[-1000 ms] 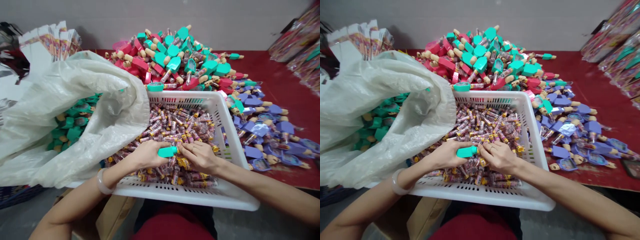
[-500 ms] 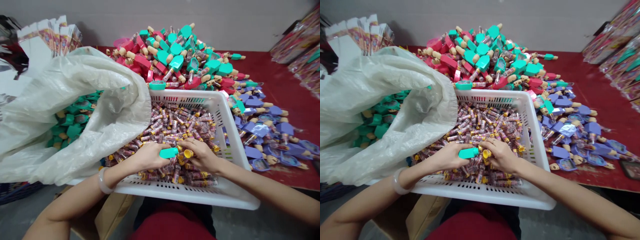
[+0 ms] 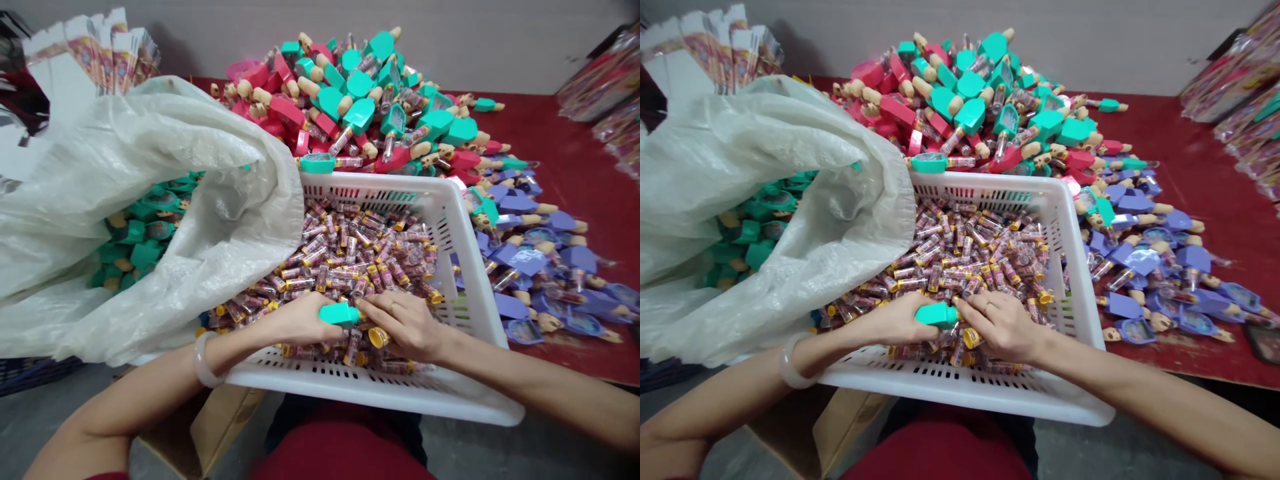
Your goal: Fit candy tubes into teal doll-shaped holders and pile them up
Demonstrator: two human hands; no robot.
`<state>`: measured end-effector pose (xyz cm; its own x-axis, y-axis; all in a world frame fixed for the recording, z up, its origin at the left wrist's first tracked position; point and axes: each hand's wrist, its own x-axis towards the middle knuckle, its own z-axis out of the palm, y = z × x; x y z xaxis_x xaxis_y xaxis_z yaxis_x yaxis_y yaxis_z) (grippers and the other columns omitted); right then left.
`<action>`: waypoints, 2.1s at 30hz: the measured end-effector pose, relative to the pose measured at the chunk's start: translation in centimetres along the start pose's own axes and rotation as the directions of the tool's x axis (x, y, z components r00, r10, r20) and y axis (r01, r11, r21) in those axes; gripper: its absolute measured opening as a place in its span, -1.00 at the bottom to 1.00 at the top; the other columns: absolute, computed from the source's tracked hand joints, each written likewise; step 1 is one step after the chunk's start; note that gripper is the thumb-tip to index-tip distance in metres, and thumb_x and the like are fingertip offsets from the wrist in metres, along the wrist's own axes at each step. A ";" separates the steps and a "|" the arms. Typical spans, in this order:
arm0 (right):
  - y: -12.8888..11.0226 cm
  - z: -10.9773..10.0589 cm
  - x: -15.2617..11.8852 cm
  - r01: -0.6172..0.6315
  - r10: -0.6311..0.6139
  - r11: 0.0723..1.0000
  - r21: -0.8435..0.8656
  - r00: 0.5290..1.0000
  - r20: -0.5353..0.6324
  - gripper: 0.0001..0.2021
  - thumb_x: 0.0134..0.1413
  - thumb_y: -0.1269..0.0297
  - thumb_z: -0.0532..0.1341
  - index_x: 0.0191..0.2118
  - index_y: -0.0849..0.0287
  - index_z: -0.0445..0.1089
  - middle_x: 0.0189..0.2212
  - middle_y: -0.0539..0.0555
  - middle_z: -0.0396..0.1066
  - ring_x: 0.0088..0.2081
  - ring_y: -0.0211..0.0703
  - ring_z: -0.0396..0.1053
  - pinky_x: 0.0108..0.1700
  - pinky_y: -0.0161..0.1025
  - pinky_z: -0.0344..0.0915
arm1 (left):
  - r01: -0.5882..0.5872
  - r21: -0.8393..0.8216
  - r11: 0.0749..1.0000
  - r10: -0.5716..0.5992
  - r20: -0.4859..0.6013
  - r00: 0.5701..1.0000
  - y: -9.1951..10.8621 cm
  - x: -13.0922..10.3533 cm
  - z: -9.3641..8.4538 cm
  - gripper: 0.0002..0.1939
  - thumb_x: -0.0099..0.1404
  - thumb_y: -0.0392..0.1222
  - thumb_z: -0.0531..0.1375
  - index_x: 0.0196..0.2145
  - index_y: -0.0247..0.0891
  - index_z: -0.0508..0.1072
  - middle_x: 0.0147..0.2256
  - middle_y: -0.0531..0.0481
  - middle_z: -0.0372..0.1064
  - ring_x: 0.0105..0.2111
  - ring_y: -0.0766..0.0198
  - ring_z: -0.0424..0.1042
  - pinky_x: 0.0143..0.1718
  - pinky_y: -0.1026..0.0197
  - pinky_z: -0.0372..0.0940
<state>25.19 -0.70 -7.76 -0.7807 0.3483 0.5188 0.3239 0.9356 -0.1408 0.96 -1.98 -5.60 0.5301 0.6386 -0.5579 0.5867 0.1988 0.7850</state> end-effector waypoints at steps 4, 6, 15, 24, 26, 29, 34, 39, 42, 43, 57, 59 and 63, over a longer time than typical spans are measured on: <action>-0.7 -0.6 0.1 0.053 -0.053 0.998 -0.017 0.999 -0.010 -0.59 0.19 0.43 0.00 0.13 0.39 0.27 -0.22 0.27 0.49 -0.24 -0.07 0.44 -0.28 -0.16 0.40 | 0.135 -0.259 0.956 -0.095 0.162 0.982 0.2 -0.1 -0.2 -0.76 -0.02 -0.06 0.28 -0.50 -0.29 0.38 -0.58 0.12 0.25 -0.63 0.42 0.15 -0.65 0.36 0.05; -1.2 -0.9 0.4 0.065 -0.065 0.998 -0.021 0.998 -0.006 -0.62 0.22 0.42 0.00 0.10 0.41 0.30 -0.25 0.27 0.49 -0.27 -0.08 0.43 -0.32 -0.17 0.39 | 0.203 -0.310 0.929 -0.120 0.265 0.957 0.3 -0.3 -0.3 -0.76 0.00 -0.05 0.25 -0.53 -0.28 0.37 -0.63 0.11 0.22 -0.70 0.43 0.10 -0.72 0.34 -0.01; -2.7 -0.9 0.5 0.078 -0.077 0.988 -0.136 0.997 0.015 -0.72 0.22 0.46 0.04 -0.04 0.42 0.38 -0.33 0.24 0.49 -0.37 -0.11 0.39 -0.40 -0.20 0.32 | 0.320 -0.262 0.910 -0.210 0.372 0.904 -0.4 0.1 0.3 -0.76 0.03 -0.05 0.22 -0.42 -0.28 0.41 -0.59 0.08 0.27 -0.74 0.45 0.05 -0.77 0.35 -0.06; -3.1 -0.6 0.1 -0.026 0.026 0.999 -0.039 1.000 0.000 -0.59 0.19 0.48 -0.02 0.13 0.35 0.27 -0.30 0.22 0.50 -0.32 -0.09 0.42 -0.33 -0.17 0.38 | 0.230 -0.206 0.951 -0.179 0.240 0.954 0.5 -0.4 0.4 -0.78 -0.03 -0.07 0.24 -0.50 -0.27 0.38 -0.61 0.10 0.25 -0.69 0.42 0.12 -0.72 0.33 -0.01; -3.0 -0.6 0.1 -0.030 0.030 0.999 -0.028 1.000 -0.001 -0.59 0.17 0.50 -0.02 0.12 0.35 0.27 -0.29 0.21 0.50 -0.32 -0.11 0.42 -0.32 -0.18 0.39 | 0.190 -0.168 0.967 -0.158 0.189 0.969 0.5 -0.5 0.5 -0.80 -0.03 -0.09 0.24 -0.51 -0.27 0.37 -0.60 0.10 0.25 -0.66 0.42 0.14 -0.68 0.34 0.01; -2.9 -0.5 0.1 -0.038 0.038 0.999 0.030 0.999 0.007 -0.59 0.13 0.51 0.00 0.10 0.38 0.28 -0.30 0.23 0.48 -0.32 -0.10 0.42 -0.34 -0.19 0.39 | 0.122 -0.081 0.989 -0.110 0.145 0.983 0.4 -0.6 0.6 -0.81 -0.01 -0.10 0.22 -0.55 -0.28 0.34 -0.61 0.12 0.20 -0.64 0.43 0.12 -0.64 0.34 0.03; -2.7 0.2 -0.4 -0.085 0.084 0.991 0.102 0.996 0.009 -0.56 0.05 0.49 0.03 0.09 0.33 0.28 -0.30 0.20 0.48 -0.30 -0.10 0.43 -0.34 -0.20 0.39 | -0.036 0.200 0.979 0.029 0.036 0.999 0.0 -0.9 1.0 -0.79 0.09 -0.05 0.17 -0.46 -0.26 0.44 -0.57 0.08 0.28 -0.59 0.36 0.23 -0.56 0.31 0.09; -1.9 1.3 -0.5 -0.392 0.351 0.892 0.226 0.915 0.201 -0.69 0.08 0.40 0.09 -0.04 0.26 0.39 -0.31 0.14 0.50 -0.38 -0.16 0.43 -0.36 -0.27 0.34 | -0.067 0.620 0.782 0.213 -0.165 0.963 -0.4 -0.1 1.2 -0.52 0.19 -0.01 0.12 0.03 -0.19 0.43 -0.32 -0.16 0.48 -0.36 0.02 0.47 -0.33 0.13 0.28; -0.7 1.6 0.3 -0.570 0.464 0.771 0.284 0.808 0.362 -0.75 0.09 0.36 0.14 -0.11 0.23 0.44 -0.32 0.10 0.53 -0.38 -0.15 0.44 -0.32 -0.25 0.34 | -0.038 0.726 0.687 0.241 -0.177 0.954 -1.0 0.9 1.1 -0.42 0.22 -0.02 0.10 0.19 -0.22 0.30 -0.20 -0.27 0.47 -0.28 -0.07 0.49 -0.27 0.03 0.33; -0.3 1.6 0.7 -0.599 0.473 0.752 0.277 0.782 0.406 -0.75 0.08 0.37 0.15 -0.12 0.21 0.46 -0.32 0.08 0.53 -0.37 -0.14 0.44 -0.31 -0.25 0.35 | -0.035 0.738 0.674 0.250 -0.182 0.951 -1.2 1.1 1.0 -0.41 0.23 -0.05 0.10 0.20 -0.21 0.28 -0.16 -0.28 0.46 -0.25 -0.08 0.49 -0.25 0.02 0.33; 5.8 0.8 -0.1 -0.481 0.477 0.865 -0.146 0.877 -0.066 -0.57 0.08 0.36 0.08 0.09 0.27 0.33 -0.15 0.25 0.47 -0.11 0.11 0.41 -0.09 0.05 0.37 | 0.287 0.691 0.663 0.567 -0.714 0.410 16.1 1.5 -15.8 -0.24 0.27 0.03 0.14 0.27 -0.49 0.04 0.22 -0.49 0.06 0.17 -0.25 0.14 0.06 -0.08 0.03; 5.9 0.5 -0.9 -0.542 0.543 0.830 -0.134 0.839 -0.030 -0.58 0.12 0.28 0.07 0.09 0.26 0.33 -0.11 0.26 0.48 -0.10 0.13 0.42 -0.11 0.02 0.38 | 0.221 0.674 0.705 0.544 -0.713 0.442 14.7 -0.8 -18.3 -0.45 0.34 -0.11 0.03 0.19 -0.52 0.18 0.07 -0.30 0.32 0.06 0.00 0.31 0.03 0.06 0.11; 5.8 0.6 -0.9 -0.571 0.574 0.819 -0.057 0.816 0.072 -0.53 0.13 0.20 0.07 0.14 0.21 0.30 -0.08 0.23 0.50 -0.12 0.12 0.47 -0.19 -0.05 0.41 | 0.313 0.423 0.850 0.198 -0.808 0.554 4.7 -6.7 -21.1 -0.65 0.22 -0.33 0.08 -0.06 -0.45 0.46 -0.25 -0.12 0.50 -0.32 0.26 0.45 -0.19 0.26 0.29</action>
<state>27.47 4.39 -9.58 -0.4890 0.8255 0.2817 0.7420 0.5635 -0.3632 -12.72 10.37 7.51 -0.0847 0.9944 0.0639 0.9239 0.0543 0.3788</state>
